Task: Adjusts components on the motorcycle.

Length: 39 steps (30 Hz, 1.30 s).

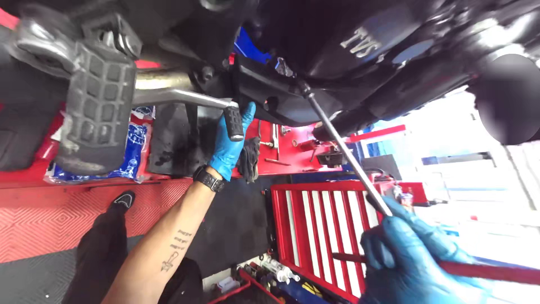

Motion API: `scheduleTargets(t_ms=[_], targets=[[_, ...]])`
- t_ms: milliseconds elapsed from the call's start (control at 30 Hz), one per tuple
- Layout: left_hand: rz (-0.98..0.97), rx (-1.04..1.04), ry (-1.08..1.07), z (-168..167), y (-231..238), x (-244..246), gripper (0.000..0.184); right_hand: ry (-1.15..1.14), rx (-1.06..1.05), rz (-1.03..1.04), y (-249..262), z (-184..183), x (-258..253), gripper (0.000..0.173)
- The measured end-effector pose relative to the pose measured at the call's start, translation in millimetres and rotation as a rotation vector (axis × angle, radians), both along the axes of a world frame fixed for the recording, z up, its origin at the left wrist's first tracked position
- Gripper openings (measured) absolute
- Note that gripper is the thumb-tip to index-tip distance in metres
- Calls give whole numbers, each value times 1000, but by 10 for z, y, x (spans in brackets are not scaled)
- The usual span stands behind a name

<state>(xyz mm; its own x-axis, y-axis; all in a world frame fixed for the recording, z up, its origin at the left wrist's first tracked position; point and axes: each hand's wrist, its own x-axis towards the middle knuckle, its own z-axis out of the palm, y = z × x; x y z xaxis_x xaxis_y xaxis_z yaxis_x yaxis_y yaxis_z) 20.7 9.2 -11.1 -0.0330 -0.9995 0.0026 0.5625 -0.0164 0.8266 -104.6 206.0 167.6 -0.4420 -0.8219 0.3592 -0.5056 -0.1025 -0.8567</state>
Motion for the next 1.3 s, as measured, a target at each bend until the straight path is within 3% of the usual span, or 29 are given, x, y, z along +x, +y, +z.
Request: scheduleTargets(t_ms=[200,333,400,533,633,700,800,833,933,1000,1033,1133,1200,1233,1267,1300], targets=[[121,-36,55,103,19,23,39,-257,128,-3,668,-327,-190,28],[83,16,41,179,93,34,50,-315,125,-157,796,-1140,-305,26],[48,3,26,206,109,44,50,-128,92,-266,485,-1671,-172,23],[15,-24,-52,192,87,137,54,642,214,-244,-508,-2666,33,35],[-27,-26,-104,169,13,258,52,806,466,-149,-1285,-3045,89,39],[-54,-19,-155,148,-28,338,53,792,674,-36,-1680,-3036,125,48],[-93,-62,-236,126,-7,432,52,677,926,128,-1925,-2722,143,86],[-69,-87,-252,142,-4,437,51,613,882,125,-1866,-2496,159,81],[26,-117,-210,239,-63,389,52,380,316,-21,-1557,-1722,337,34],[59,-126,-159,239,-5,347,51,396,-50,16,-1542,-1317,491,27],[75,-131,-131,241,37,324,48,477,-69,39,-1603,-1116,552,35],[174,-103,59,283,-45,147,38,713,393,26,-1876,-544,677,77],[232,-30,91,319,-80,67,36,789,628,93,-2058,-300,626,81],[229,-20,82,319,-75,58,38,852,615,151,-2173,-323,487,77],[229,-25,61,326,-70,55,39,947,398,206,-2354,-539,211,71],[225,-37,43,337,-78,55,40,1006,-30,217,-2671,-939,-144,66]])
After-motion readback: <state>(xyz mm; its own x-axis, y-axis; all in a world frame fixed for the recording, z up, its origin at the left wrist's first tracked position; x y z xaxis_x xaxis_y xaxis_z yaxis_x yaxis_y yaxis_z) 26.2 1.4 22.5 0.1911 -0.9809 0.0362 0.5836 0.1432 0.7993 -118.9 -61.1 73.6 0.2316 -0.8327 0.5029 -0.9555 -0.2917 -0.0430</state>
